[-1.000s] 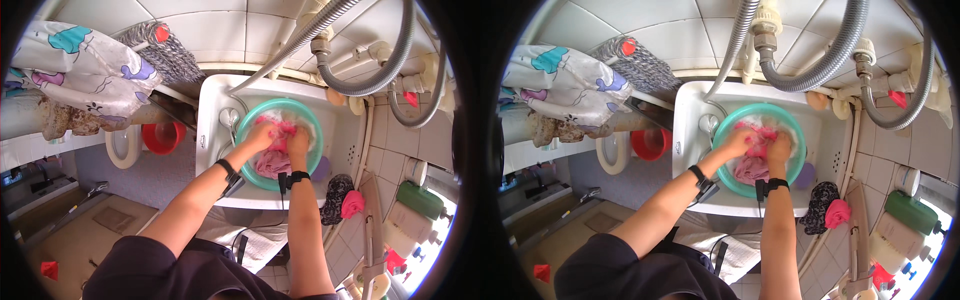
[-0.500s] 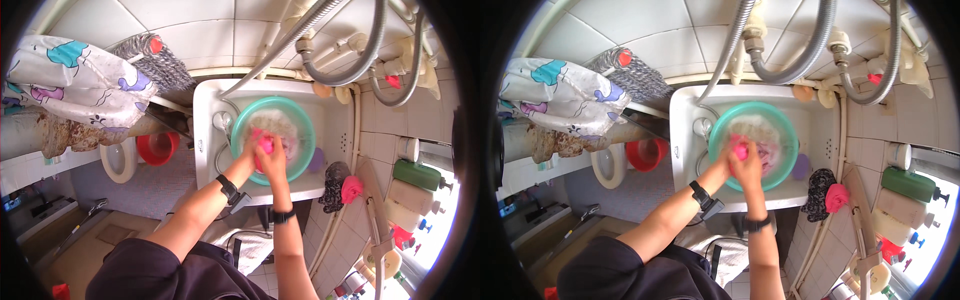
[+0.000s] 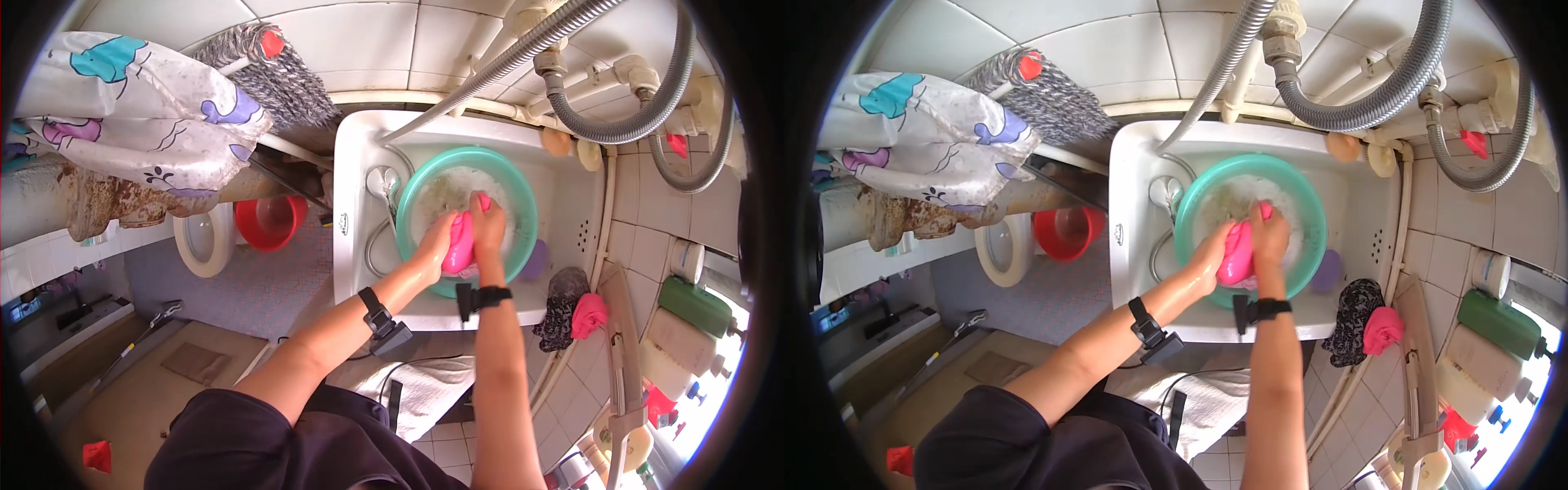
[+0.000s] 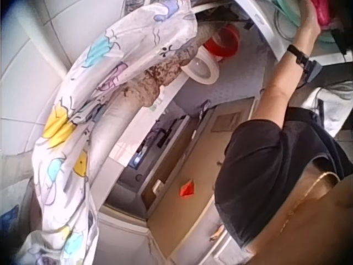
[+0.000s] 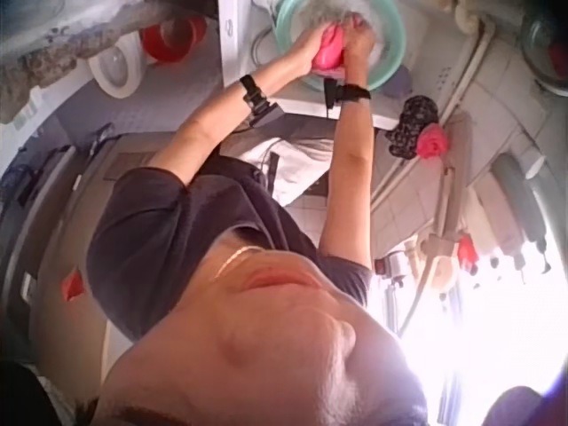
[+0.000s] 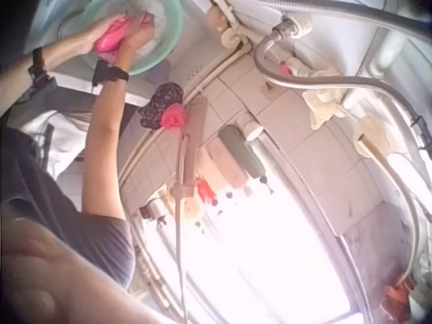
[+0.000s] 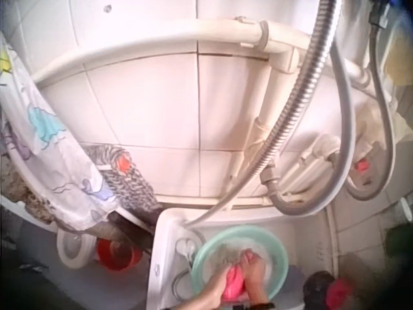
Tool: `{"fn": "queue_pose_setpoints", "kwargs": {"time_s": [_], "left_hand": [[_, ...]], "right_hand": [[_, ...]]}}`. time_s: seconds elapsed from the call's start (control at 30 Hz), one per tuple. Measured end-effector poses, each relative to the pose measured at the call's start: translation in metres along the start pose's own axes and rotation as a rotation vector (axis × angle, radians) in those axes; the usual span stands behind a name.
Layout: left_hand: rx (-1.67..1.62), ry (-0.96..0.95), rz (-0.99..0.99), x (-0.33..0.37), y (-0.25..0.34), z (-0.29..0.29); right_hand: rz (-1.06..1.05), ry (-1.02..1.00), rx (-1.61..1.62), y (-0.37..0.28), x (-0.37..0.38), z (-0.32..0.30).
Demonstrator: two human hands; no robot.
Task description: Hand washing a pink shirt in a basin.
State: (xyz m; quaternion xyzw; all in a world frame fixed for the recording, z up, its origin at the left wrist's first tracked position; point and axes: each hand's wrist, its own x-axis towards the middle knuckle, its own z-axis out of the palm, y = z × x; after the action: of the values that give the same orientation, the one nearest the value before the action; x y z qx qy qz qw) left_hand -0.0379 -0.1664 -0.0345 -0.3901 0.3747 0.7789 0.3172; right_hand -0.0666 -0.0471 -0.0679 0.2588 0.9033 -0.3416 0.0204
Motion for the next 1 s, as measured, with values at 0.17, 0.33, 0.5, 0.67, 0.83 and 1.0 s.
{"fn": "queue_pose_setpoints", "kwargs": {"time_s": [0.17,0.33,0.5,0.67,0.83,1.0], "left_hand": [[0.442,-0.054,0.04,-0.018,0.054,-0.009],[1.659,0.111,1.014,0.011,0.032,-0.013],[1.979,0.199,1.22,0.08,-0.006,-0.028],[2.068,-0.175,0.575,0.092,-0.009,-0.024],[1.89,0.091,1.212,0.084,-0.009,-0.011],[0.799,-0.211,0.376,0.037,0.02,0.007]], "right_hand": [[0.158,-0.075,0.247,0.02,0.033,-0.01],[-0.344,-0.119,-0.076,0.04,0.023,0.011],[-0.432,-0.148,-0.482,0.024,0.018,0.031],[-0.344,-0.436,-0.759,0.044,0.023,0.025],[-0.264,-0.313,-0.439,0.051,0.024,0.029],[-0.212,-0.124,0.31,-0.013,-0.023,-0.04]]}}
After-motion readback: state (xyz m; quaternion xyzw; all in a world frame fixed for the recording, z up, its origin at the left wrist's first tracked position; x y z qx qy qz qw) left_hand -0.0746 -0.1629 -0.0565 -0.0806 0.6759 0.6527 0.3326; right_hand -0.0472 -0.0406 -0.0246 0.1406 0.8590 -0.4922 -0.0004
